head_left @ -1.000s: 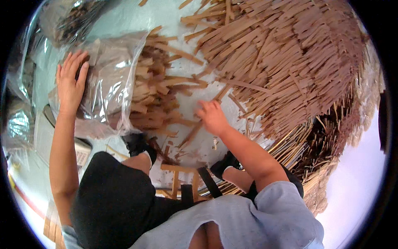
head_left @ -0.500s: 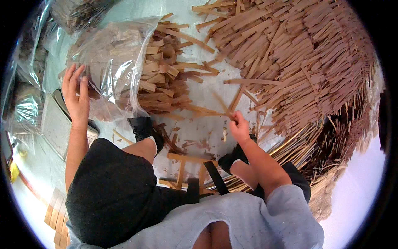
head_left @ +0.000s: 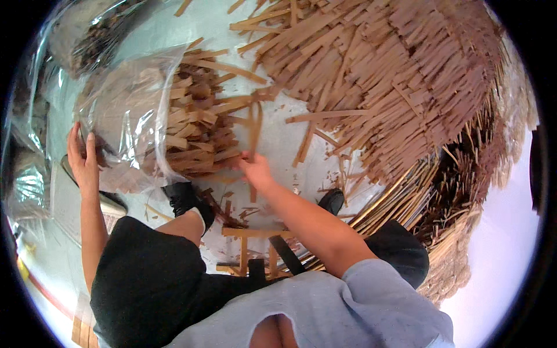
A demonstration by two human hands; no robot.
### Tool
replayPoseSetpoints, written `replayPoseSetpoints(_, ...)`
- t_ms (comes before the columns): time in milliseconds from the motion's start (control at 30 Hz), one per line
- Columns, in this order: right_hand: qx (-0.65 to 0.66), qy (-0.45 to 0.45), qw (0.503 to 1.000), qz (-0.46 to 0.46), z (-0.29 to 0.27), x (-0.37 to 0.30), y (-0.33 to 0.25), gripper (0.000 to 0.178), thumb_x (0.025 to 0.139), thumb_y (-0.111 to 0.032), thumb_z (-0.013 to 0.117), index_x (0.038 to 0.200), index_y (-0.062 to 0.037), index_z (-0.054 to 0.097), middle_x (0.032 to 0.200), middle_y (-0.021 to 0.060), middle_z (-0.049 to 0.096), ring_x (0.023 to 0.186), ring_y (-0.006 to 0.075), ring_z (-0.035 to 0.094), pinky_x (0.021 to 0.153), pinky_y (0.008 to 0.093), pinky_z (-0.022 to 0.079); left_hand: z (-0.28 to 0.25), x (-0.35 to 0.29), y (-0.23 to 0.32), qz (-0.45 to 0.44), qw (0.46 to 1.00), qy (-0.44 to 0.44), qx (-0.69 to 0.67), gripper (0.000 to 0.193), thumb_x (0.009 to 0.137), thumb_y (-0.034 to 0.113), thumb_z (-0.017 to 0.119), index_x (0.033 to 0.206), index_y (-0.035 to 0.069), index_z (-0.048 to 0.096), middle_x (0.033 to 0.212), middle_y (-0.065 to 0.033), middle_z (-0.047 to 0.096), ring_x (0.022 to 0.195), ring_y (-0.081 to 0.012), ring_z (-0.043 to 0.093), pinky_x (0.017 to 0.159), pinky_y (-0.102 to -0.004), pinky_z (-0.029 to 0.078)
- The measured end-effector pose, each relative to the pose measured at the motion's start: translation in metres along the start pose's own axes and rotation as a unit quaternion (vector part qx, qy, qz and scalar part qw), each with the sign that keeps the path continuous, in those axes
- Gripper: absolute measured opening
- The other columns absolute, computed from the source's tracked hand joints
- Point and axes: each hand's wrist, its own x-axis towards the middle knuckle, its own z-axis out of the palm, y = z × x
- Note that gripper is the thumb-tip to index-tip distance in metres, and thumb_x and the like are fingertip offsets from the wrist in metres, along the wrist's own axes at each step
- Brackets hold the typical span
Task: The person gathers bundles of thin wooden sticks from a large pile on the floor, aligns them, and places them into clear plastic bags. The person repeats this process, filling multiple bags and setting them aside.
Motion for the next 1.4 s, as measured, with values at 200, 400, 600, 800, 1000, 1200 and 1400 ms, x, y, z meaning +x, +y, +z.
replayPoseSetpoints(200, -0.033, -0.011, 0.998, -0.045, -0.021, -0.007, -0.048, 0.022, 0.088, -0.024, 0.064, 0.101, -0.0067, 0.061, 0.079, 0.002, 0.063, 0.075, 0.0146, 0.06, 0.064, 0.0302, 0.049, 0.004, -0.011, 0.017, 0.016, 0.994, -0.012, 0.109, 0.044, 0.094, 0.022, 0.057, 0.136, 0.011, 0.049, 0.144, -0.0136, 0.039, 0.134, -0.0279, 0.036, 0.106, -0.0365, 0.03)
replayPoseSetpoints(400, -0.029, 0.553, 0.806, -0.212, -0.149, 0.054, -0.061, 0.042, 0.077, -0.038, 0.072, 0.088, 0.0007, 0.062, 0.075, 0.0111, 0.065, 0.071, 0.0247, 0.061, 0.071, 0.0389, 0.048, -0.003, -0.014, 0.022, 0.0, 0.999, 0.023, 0.035, 0.041, 0.096, 0.021, 0.055, 0.135, 0.012, 0.05, 0.144, -0.0128, 0.038, 0.133, -0.0261, 0.037, 0.107, -0.0363, 0.031)
replayPoseSetpoints(600, -0.187, 0.347, 0.914, -0.098, -0.179, 0.061, -0.037, 0.05, 0.066, -0.044, 0.078, 0.079, 0.0007, 0.061, 0.07, 0.0106, 0.062, 0.064, 0.0251, 0.06, 0.065, 0.0413, 0.049, 0.008, -0.002, 0.046, 0.03, 0.999, 0.029, 0.03, 0.037, 0.096, 0.017, 0.053, 0.132, 0.012, 0.052, 0.144, -0.012, 0.038, 0.133, -0.0263, 0.036, 0.108, -0.038, 0.029)
replayPoseSetpoints(800, -0.052, 0.259, 0.963, -0.06, -0.129, -0.002, 0.011, 0.029, 0.079, -0.033, 0.07, 0.083, -0.0051, 0.066, 0.067, 0.0101, 0.06, 0.059, 0.0178, 0.059, 0.056, 0.0355, 0.046, 0.01, -0.005, 0.049, 0.018, 0.999, 0.021, 0.018, 0.034, 0.096, 0.017, 0.053, 0.129, 0.011, 0.055, 0.142, -0.0108, 0.04, 0.133, -0.0252, 0.037, 0.109, -0.0381, 0.028)
replayPoseSetpoints(1000, -0.532, 0.168, 0.751, -0.354, -0.143, -0.03, -0.019, 0.027, 0.082, -0.016, 0.062, 0.109, -0.0135, 0.062, 0.103, 0.0097, 0.062, 0.097, 0.0253, 0.059, 0.08, 0.04, 0.046, 0.008, -0.008, 0.047, 0.036, 0.997, 0.029, 0.056, 0.033, 0.096, 0.017, 0.053, 0.127, 0.011, 0.057, 0.142, -0.0102, 0.04, 0.132, -0.0253, 0.037, 0.109, -0.0374, 0.028)
replayPoseSetpoints(1200, -0.73, 0.034, 0.439, -0.523, -0.148, 0.012, -0.077, 0.04, 0.08, -0.01, 0.057, 0.119, -0.0144, 0.055, 0.108, 0.0052, 0.059, 0.107, 0.0255, 0.054, 0.096, 0.0452, 0.036, 0.01, -0.01, 0.049, 0.021, 0.999, 0.022, 0.019, 0.032, 0.095, 0.016, 0.054, 0.126, 0.009, 0.058, 0.141, -0.0106, 0.043, 0.129, -0.0269, 0.04, 0.107, -0.0375, 0.032)
replayPoseSetpoints(1400, -0.808, -0.077, 0.528, -0.248, -0.152, 0.018, -0.055, 0.021, 0.082, -0.014, 0.056, 0.102, -0.0088, 0.058, 0.096, 0.0092, 0.062, 0.098, 0.0283, 0.059, 0.094, 0.0456, 0.038, 0.01, -0.006, 0.064, 0.041, 0.998, 0.022, 0.045, 0.033, 0.093, 0.011, 0.054, 0.125, 0.008, 0.058, 0.14, -0.0123, 0.043, 0.128, -0.0282, 0.041, 0.105, -0.0372, 0.032)
